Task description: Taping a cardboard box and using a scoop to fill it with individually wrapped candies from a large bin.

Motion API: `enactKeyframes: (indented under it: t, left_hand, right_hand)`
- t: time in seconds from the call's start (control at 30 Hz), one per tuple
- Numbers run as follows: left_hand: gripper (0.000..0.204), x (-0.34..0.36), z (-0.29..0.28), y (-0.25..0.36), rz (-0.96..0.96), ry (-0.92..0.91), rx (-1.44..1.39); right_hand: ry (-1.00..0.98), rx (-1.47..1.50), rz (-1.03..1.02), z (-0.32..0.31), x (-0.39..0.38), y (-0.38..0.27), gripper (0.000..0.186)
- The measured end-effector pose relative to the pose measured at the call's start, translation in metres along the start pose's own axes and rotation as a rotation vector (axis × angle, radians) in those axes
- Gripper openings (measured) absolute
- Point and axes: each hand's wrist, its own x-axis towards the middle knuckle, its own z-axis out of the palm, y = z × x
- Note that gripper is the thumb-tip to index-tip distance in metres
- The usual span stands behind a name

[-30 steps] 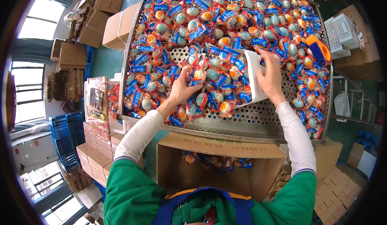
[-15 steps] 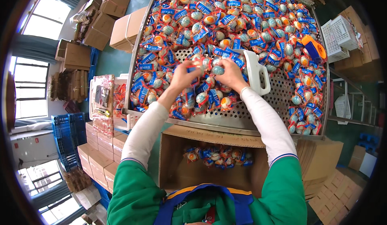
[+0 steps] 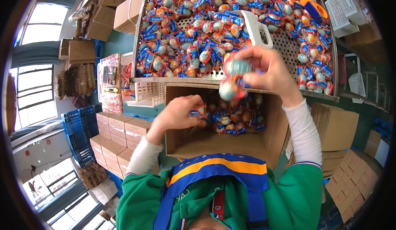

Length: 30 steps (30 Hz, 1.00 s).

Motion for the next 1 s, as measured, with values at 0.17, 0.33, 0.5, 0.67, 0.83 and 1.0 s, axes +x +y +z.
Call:
enactKeyframes:
  t: [0.17,0.33,0.5,0.67,0.83,1.0]
  left_hand:
    - [0.050,0.055,0.104,-0.052,-0.315,-0.335,0.478]
    - [0.044,0.087,0.166,-0.111,-0.517,-0.333,0.427]
    - [0.041,0.079,0.220,-0.169,-0.329,0.213,0.594]
    - [0.026,0.089,0.207,-0.166,-0.458,0.029,0.399]
    - [0.022,0.090,0.205,-0.162,-0.560,-0.049,0.247]
    - [0.045,0.075,0.244,-0.202,-0.475,0.231,0.150]
  right_hand:
    - [-0.095,-0.061,0.227,0.047,-0.062,0.073,0.039]
    - [0.125,-0.572,0.487,0.048,-0.081,0.188,0.049]
    - [0.052,-0.916,0.670,0.043,-0.097,0.228,0.059]
    - [0.171,-0.543,0.600,0.032,-0.090,0.213,0.050]
    - [0.146,-0.042,0.442,0.063,-0.055,0.223,0.044]
    - [0.220,0.222,0.558,0.114,0.014,0.275,0.041]
